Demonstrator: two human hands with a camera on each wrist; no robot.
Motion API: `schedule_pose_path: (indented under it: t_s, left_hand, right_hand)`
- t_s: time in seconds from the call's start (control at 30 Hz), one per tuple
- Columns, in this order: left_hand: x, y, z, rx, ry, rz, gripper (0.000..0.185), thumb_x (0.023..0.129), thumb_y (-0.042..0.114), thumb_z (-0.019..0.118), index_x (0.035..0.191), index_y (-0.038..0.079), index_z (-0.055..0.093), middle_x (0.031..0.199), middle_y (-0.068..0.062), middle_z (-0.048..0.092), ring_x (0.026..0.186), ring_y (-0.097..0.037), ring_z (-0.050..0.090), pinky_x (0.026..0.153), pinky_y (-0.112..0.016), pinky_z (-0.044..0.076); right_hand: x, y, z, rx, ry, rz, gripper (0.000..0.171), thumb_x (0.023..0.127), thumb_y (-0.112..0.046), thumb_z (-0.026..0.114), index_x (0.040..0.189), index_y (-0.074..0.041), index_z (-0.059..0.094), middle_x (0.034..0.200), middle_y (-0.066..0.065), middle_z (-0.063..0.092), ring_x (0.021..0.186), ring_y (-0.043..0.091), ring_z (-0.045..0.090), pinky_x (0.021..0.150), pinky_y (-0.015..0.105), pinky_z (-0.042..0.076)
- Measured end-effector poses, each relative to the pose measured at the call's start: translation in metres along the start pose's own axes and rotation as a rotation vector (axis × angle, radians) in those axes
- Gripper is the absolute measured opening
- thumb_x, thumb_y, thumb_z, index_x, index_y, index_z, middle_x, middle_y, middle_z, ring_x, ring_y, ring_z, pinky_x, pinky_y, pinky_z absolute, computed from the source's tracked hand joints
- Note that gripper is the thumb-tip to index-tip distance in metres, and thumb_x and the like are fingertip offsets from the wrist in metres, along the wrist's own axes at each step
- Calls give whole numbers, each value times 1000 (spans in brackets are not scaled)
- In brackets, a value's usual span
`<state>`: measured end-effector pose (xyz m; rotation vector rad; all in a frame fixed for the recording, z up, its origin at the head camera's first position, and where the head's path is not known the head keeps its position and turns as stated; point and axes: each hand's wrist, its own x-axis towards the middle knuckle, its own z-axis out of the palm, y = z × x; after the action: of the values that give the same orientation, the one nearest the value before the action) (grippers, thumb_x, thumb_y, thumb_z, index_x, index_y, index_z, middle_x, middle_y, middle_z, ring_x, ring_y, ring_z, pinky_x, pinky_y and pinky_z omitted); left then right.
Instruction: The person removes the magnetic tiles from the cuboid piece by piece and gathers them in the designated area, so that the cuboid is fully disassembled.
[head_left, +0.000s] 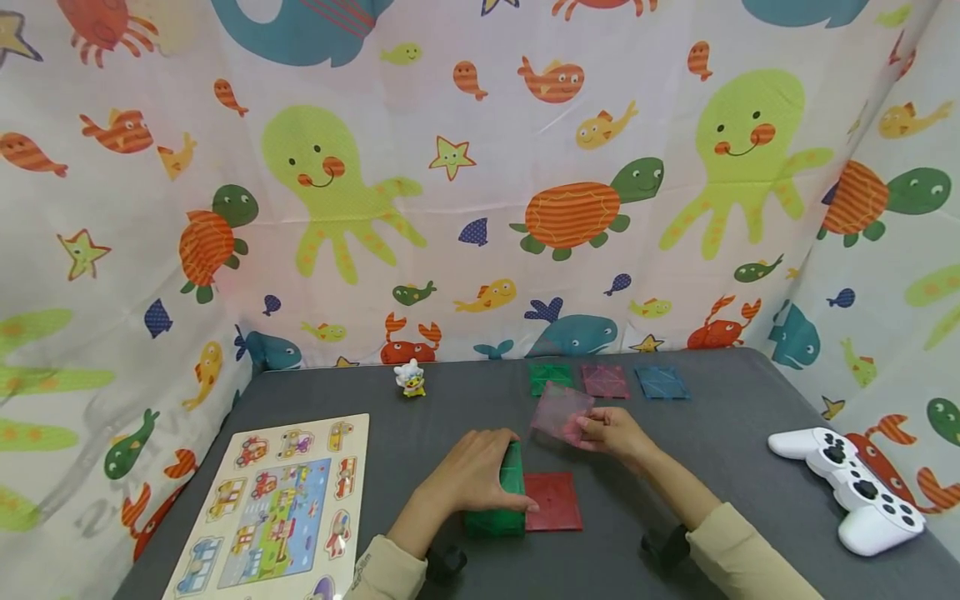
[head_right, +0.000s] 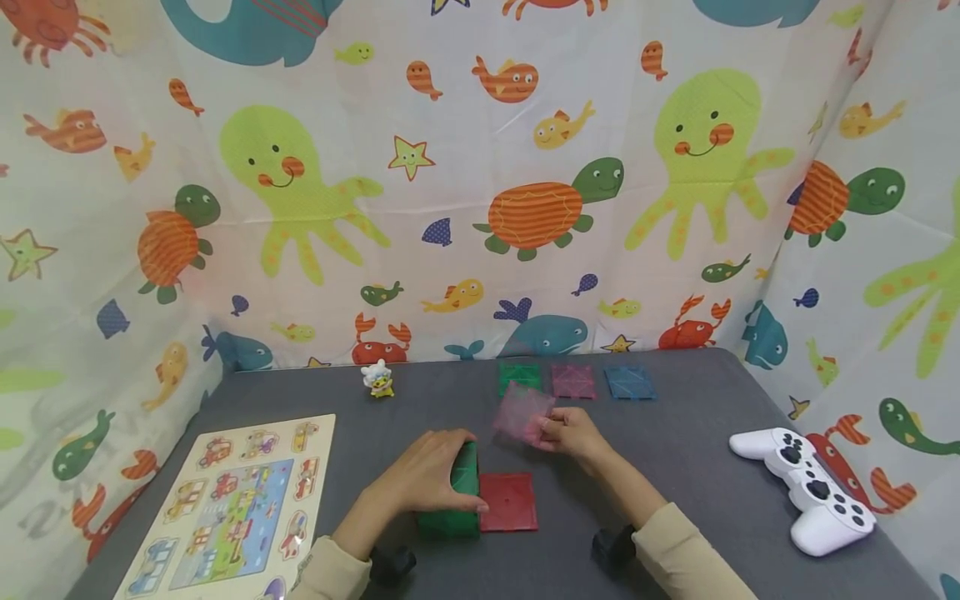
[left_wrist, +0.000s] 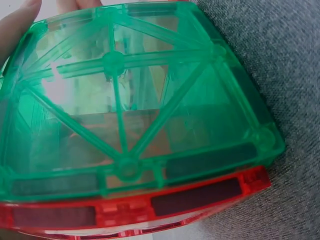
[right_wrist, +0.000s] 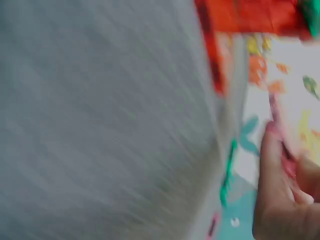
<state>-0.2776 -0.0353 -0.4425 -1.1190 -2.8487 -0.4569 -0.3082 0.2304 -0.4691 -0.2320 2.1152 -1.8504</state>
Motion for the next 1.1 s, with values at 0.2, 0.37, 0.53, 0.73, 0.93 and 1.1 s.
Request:
schedule_pose_path:
  t_s: [0.2, 0.37, 0.53, 0.73, 0.93, 1.1]
  left_hand:
    - [-1, -1, 0, -23, -15, -8, 83, 66, 71, 61, 122, 11, 52, 108, 0, 61, 91, -12, 55, 86, -32, 44]
    - [-1, 0, 1, -33, -16, -9, 82, 67, 71, 61, 123, 12, 51, 110, 0, 60, 93, -13, 55, 88, -33, 44]
    - [-1, 0, 0, -31, -8, -2, 82, 67, 71, 61, 123, 12, 51, 111, 0, 60, 93, -13, 56, 88, -32, 44]
    - [-1, 0, 0, -29, -4, -1, 82, 66, 71, 61, 123, 11, 52, 111, 0, 60, 94, -13, 56, 88, -33, 44]
    - [-1, 0, 1, -41, 1, -1, 81, 67, 69, 62, 123, 11, 52, 111, 0, 60, 94, -14, 56, 88, -34, 44]
    - [-1, -1, 2, -25, 19, 13, 82, 67, 71, 61, 122, 11, 52, 109, 0, 61, 92, -13, 57, 85, -33, 44]
  right_hand:
    - [19, -8, -21, -46, -131, 121, 32, 94, -1, 43, 118, 21, 42, 87, 2, 65, 78, 8, 62, 78, 31, 54]
    - [29, 0, -25, -93, -73, 193, 25, 93, -2, 47, 108, 17, 53, 76, 0, 60, 67, 6, 58, 66, 23, 54]
    - [33, 10, -23, -55, -53, 218, 32, 92, 2, 47, 116, 22, 47, 80, 0, 67, 68, 4, 61, 65, 22, 54]
    - [33, 11, -18, -74, 13, 187, 31, 90, 1, 51, 113, 23, 50, 81, 2, 66, 69, 4, 61, 64, 22, 54]
    - [26, 6, -5, -323, 179, 120, 24, 86, -2, 60, 100, 16, 63, 82, 14, 65, 67, 8, 61, 62, 27, 55]
    - [19, 1, 5, -590, 342, 59, 21, 79, -8, 67, 92, 9, 68, 80, 15, 68, 62, 11, 62, 56, 27, 53]
